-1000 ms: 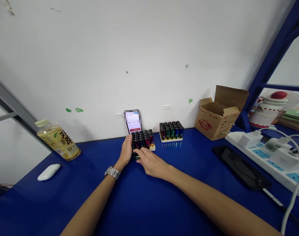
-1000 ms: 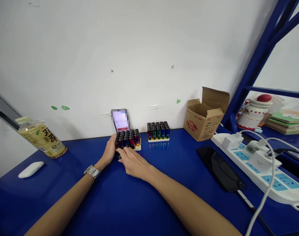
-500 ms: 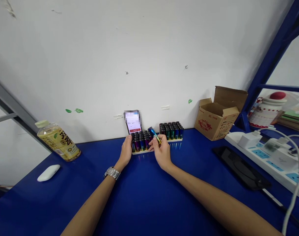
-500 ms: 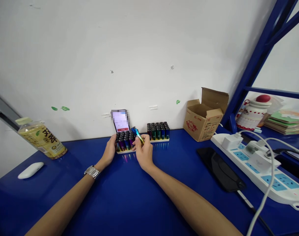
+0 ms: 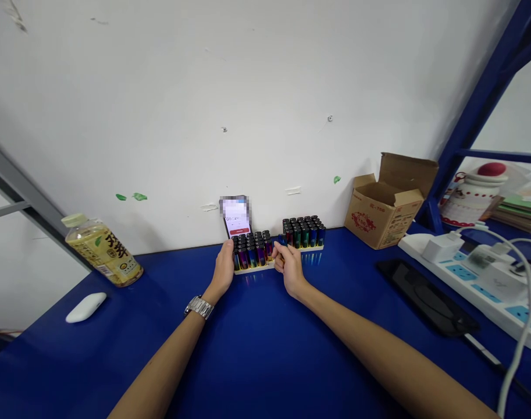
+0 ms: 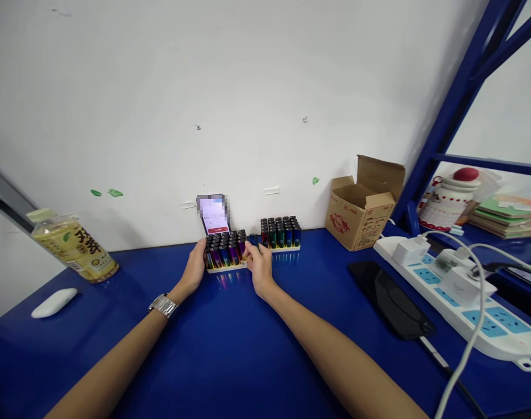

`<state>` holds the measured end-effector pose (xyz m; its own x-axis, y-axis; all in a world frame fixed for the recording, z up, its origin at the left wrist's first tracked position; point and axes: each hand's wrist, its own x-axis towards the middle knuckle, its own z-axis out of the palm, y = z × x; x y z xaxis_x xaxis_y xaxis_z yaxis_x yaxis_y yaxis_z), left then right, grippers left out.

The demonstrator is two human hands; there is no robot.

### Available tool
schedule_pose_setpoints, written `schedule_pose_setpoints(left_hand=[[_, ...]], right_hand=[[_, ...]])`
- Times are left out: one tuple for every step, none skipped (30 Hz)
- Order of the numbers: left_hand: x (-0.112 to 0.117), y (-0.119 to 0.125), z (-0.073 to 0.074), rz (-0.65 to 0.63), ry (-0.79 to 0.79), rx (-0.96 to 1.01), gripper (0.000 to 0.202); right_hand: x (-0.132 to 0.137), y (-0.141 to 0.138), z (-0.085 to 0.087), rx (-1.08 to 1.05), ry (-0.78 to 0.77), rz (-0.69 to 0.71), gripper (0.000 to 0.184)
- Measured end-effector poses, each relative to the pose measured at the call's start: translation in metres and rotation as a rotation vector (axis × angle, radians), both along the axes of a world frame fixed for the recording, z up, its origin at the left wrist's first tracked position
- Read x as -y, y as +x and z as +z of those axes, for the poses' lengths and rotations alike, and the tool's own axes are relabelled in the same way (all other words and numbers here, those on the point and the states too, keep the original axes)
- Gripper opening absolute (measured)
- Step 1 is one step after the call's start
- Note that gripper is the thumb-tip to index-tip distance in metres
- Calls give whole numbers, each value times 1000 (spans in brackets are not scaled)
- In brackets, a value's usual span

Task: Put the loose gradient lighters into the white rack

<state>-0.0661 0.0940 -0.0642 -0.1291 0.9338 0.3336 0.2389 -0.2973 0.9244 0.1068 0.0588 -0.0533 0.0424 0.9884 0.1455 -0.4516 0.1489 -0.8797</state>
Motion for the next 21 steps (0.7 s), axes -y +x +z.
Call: schedule_pose_setpoints(left_hand=[[0,0,0,1,0,-1,52],[0,0,0,1,0,-2,52],[0,0,-1,1,1,-3,52],[0,0,-1,1,1,-4,52],[0,0,-1,1,2,-3,52],[0,0,-1,2,3,-3,53],[0,0,-1,2,3,-2,53],[0,0,-1,2,4,0,53],[0,0,0,2,5,1,53],[0,0,0,0,5,1,53],[1,1,0,-1,5,1,53],[1,1,1,-3,4,0,54],[1,1,1,-5,4,-1,54],[2,1,1,-6,4,-2,54],[2,2,2,-6,5,-2,54],[2,2,2,-6,5,-2,53],[2,2,2,-6,5,-3,53],[2,2,2,-4,6,-4,53],[2,2,2,-3,6,-4,53],[2,2,1,-1,6,-5,52],[2,1,1,1,6,-6,52]], right_hand=[[1,0,1,19,4,9,38],[1,-1,1,42,9,9,40],[1,-1,1,65,12,3,41],[2,-2,1,82,15,-5,42],[2,-2,1,89,20,-12,42],[2,-1,0,83,26,-14,41],[2,-1,0,62,24,-8,40],[2,0,0,35,14,9,39],[2,1,0,8,-5,32,40],[2,2,1,-11,-29,59,43],[3,3,1,-20,-54,88,48],[3,4,2,-17,-75,115,53],[3,4,3,-2,-93,140,56],[4,4,3,16,-113,156,58],[3,4,4,33,-140,164,57],[3,4,4,46,-172,164,55],[3,3,4,54,-200,155,53],[2,3,4,58,-217,138,50],[1,2,3,62,-220,118,47],[0,1,2,65,-212,98,46],[-1,0,2,69,-200,79,44]])
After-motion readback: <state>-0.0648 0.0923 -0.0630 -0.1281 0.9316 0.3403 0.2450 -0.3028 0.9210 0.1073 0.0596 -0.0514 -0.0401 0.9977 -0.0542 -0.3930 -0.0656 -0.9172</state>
